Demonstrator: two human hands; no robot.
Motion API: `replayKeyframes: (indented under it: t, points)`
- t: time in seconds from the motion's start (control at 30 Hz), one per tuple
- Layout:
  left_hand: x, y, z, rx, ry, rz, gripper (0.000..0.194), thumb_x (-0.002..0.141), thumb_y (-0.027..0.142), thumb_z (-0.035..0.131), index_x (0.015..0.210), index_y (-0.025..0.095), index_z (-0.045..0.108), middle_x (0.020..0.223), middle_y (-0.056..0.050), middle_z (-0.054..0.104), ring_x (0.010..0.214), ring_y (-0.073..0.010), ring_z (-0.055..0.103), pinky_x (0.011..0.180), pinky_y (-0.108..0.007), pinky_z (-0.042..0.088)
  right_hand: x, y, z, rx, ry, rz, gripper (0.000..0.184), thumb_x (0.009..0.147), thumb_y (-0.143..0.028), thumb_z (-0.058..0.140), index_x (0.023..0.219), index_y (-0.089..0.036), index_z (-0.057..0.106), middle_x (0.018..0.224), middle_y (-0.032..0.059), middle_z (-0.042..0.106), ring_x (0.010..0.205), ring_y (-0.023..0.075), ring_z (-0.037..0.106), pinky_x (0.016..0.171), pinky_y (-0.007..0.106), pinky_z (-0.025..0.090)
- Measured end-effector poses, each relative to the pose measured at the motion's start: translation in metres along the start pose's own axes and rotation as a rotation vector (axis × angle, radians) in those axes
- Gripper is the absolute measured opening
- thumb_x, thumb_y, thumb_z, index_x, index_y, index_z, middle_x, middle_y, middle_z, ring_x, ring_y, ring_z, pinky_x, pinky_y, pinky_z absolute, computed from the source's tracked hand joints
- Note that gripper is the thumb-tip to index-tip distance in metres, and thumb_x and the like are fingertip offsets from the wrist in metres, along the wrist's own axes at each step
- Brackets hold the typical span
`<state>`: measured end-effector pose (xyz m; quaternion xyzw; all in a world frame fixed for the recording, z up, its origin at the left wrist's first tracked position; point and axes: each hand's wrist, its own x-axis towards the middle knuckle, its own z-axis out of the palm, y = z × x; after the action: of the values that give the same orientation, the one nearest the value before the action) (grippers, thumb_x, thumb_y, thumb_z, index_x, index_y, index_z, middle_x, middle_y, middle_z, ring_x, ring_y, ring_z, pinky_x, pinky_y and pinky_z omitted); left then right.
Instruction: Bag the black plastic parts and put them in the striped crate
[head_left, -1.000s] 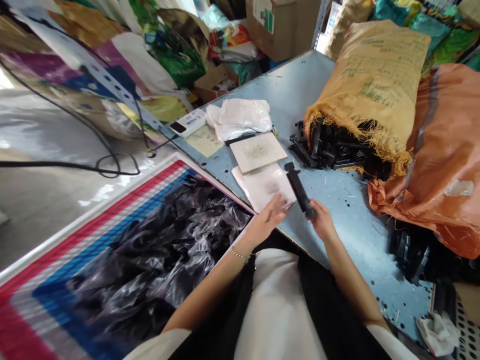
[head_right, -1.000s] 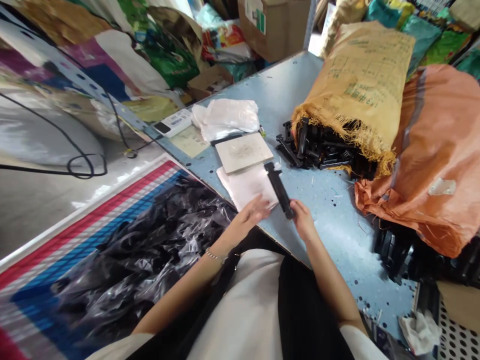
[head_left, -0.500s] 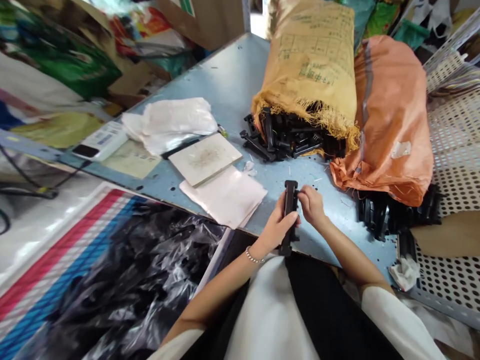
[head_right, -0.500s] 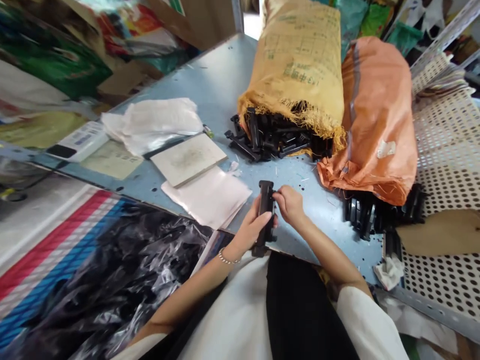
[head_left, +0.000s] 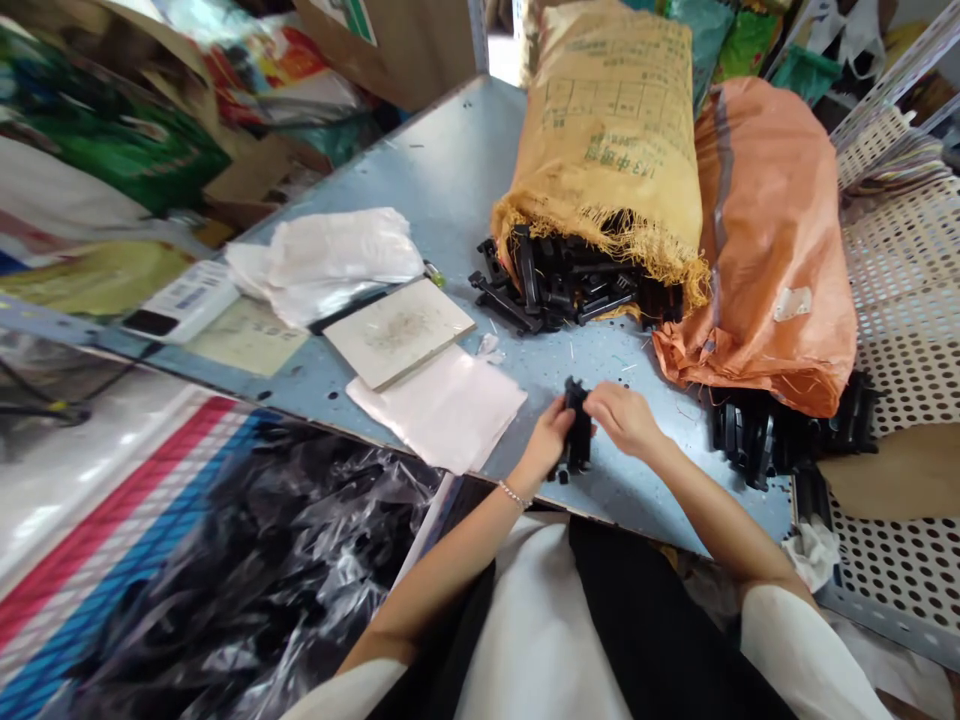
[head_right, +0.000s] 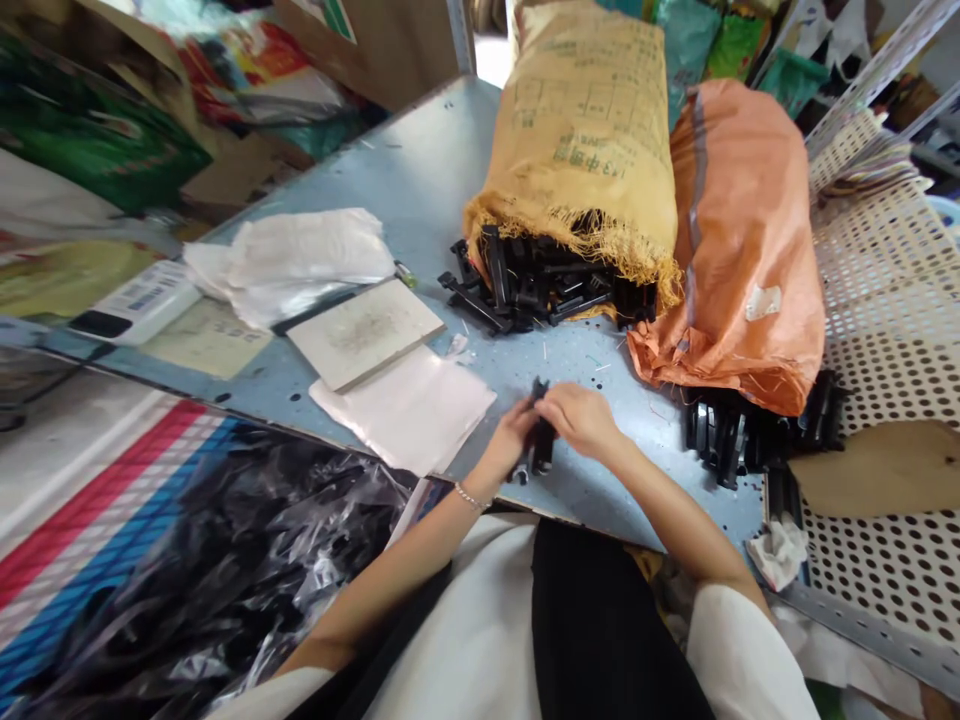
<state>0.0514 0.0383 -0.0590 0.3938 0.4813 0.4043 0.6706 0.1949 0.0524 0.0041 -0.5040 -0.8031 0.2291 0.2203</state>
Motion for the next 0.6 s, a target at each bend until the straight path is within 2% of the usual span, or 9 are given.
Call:
replayKeyframes:
  t: [0.07, 0.13, 0.2, 0.23, 0.27, 0.33, 0.43, 0.53, 0.6]
  points:
    - [0.0, -0.021, 0.018, 0.184, -0.03, 0.069, 0.038, 0.086, 0.027, 0.055, 0.121, 0.014, 0.063, 0.112, -0.013, 0.072, 0.112, -0.0308, 0.064, 0.102, -0.048, 0.048, 0.053, 0.012, -0.001, -0.079, 0.15, 0.119, 0.045, 0.103, -0.051, 0.032, 0.107, -0.022, 0.066, 0.099, 0.0098, 0.064, 0.096, 0.0255, 0.057, 0.085, 0.038, 0.045]
    - [-0.003, -0.038, 0.036, 0.359, -0.077, 0.173, 0.041, 0.086, 0.02, 0.053, 0.127, 0.016, 0.06, 0.125, -0.016, 0.067, 0.122, -0.0324, 0.059, 0.109, -0.053, 0.042, 0.107, 0.024, 0.005, -0.176, 0.256, 0.204, 0.051, 0.101, -0.053, 0.037, 0.135, -0.02, 0.055, 0.129, 0.0158, 0.055, 0.108, 0.0297, 0.058, 0.088, 0.041, 0.048]
    - [-0.003, -0.047, 0.043, 0.497, -0.12, 0.286, 0.043, 0.086, 0.016, 0.052, 0.128, 0.016, 0.06, 0.132, -0.017, 0.063, 0.126, -0.0326, 0.056, 0.111, -0.058, 0.039, 0.147, 0.036, 0.014, -0.233, 0.261, 0.235, 0.057, 0.099, -0.053, 0.044, 0.145, -0.02, 0.048, 0.141, 0.0184, 0.047, 0.113, 0.0329, 0.058, 0.09, 0.043, 0.049]
    - [-0.002, -0.047, 0.042, 0.537, -0.13, 0.329, 0.042, 0.086, 0.016, 0.053, 0.127, 0.017, 0.061, 0.133, -0.017, 0.063, 0.126, -0.0324, 0.055, 0.112, -0.059, 0.038, 0.159, 0.042, 0.018, -0.234, 0.256, 0.238, 0.056, 0.098, -0.051, 0.045, 0.144, -0.019, 0.05, 0.141, 0.0186, 0.049, 0.114, 0.0332, 0.058, 0.092, 0.044, 0.049]
    - [0.001, -0.045, 0.036, 0.544, -0.124, 0.359, 0.041, 0.086, 0.017, 0.055, 0.126, 0.017, 0.062, 0.133, -0.016, 0.063, 0.126, -0.0318, 0.054, 0.112, -0.059, 0.037, 0.165, 0.047, 0.021, -0.214, 0.259, 0.233, 0.053, 0.099, -0.049, 0.043, 0.14, -0.018, 0.055, 0.135, 0.018, 0.055, 0.114, 0.0323, 0.058, 0.094, 0.044, 0.048]
    - [0.012, -0.034, 0.017, 0.442, -0.073, 0.361, 0.037, 0.088, 0.025, 0.058, 0.123, 0.019, 0.065, 0.13, -0.014, 0.065, 0.125, -0.0293, 0.056, 0.113, -0.056, 0.037, 0.158, 0.057, 0.023, -0.115, 0.325, 0.215, 0.047, 0.102, -0.043, 0.036, 0.126, -0.018, 0.066, 0.119, 0.0152, 0.065, 0.111, 0.0289, 0.06, 0.098, 0.043, 0.046]
    - [0.038, -0.012, -0.012, 0.066, 0.03, 0.23, 0.038, 0.089, 0.042, 0.059, 0.117, 0.018, 0.069, 0.123, -0.013, 0.069, 0.117, -0.0263, 0.061, 0.109, -0.048, 0.042, 0.125, 0.063, 0.018, 0.086, 0.469, 0.171, 0.049, 0.104, -0.042, 0.028, 0.115, -0.02, 0.07, 0.107, 0.0115, 0.068, 0.104, 0.0248, 0.062, 0.097, 0.041, 0.048]
    - [0.059, 0.002, -0.018, -0.161, 0.1, 0.127, 0.039, 0.082, 0.042, 0.065, 0.111, 0.015, 0.069, 0.118, -0.013, 0.071, 0.108, -0.0235, 0.064, 0.1, -0.041, 0.048, 0.108, 0.053, 0.014, 0.105, 0.454, 0.113, 0.043, 0.101, -0.044, 0.039, 0.128, -0.022, 0.064, 0.122, 0.0126, 0.062, 0.112, 0.0246, 0.06, 0.095, 0.039, 0.051]
    - [0.063, 0.004, -0.008, -0.161, 0.117, 0.103, 0.035, 0.079, 0.036, 0.067, 0.107, 0.016, 0.069, 0.118, -0.012, 0.071, 0.103, -0.021, 0.064, 0.094, -0.037, 0.049, 0.119, 0.042, 0.016, -0.017, 0.353, 0.099, 0.046, 0.098, -0.042, 0.049, 0.14, -0.025, 0.056, 0.138, 0.0135, 0.051, 0.12, 0.0268, 0.056, 0.096, 0.041, 0.052]
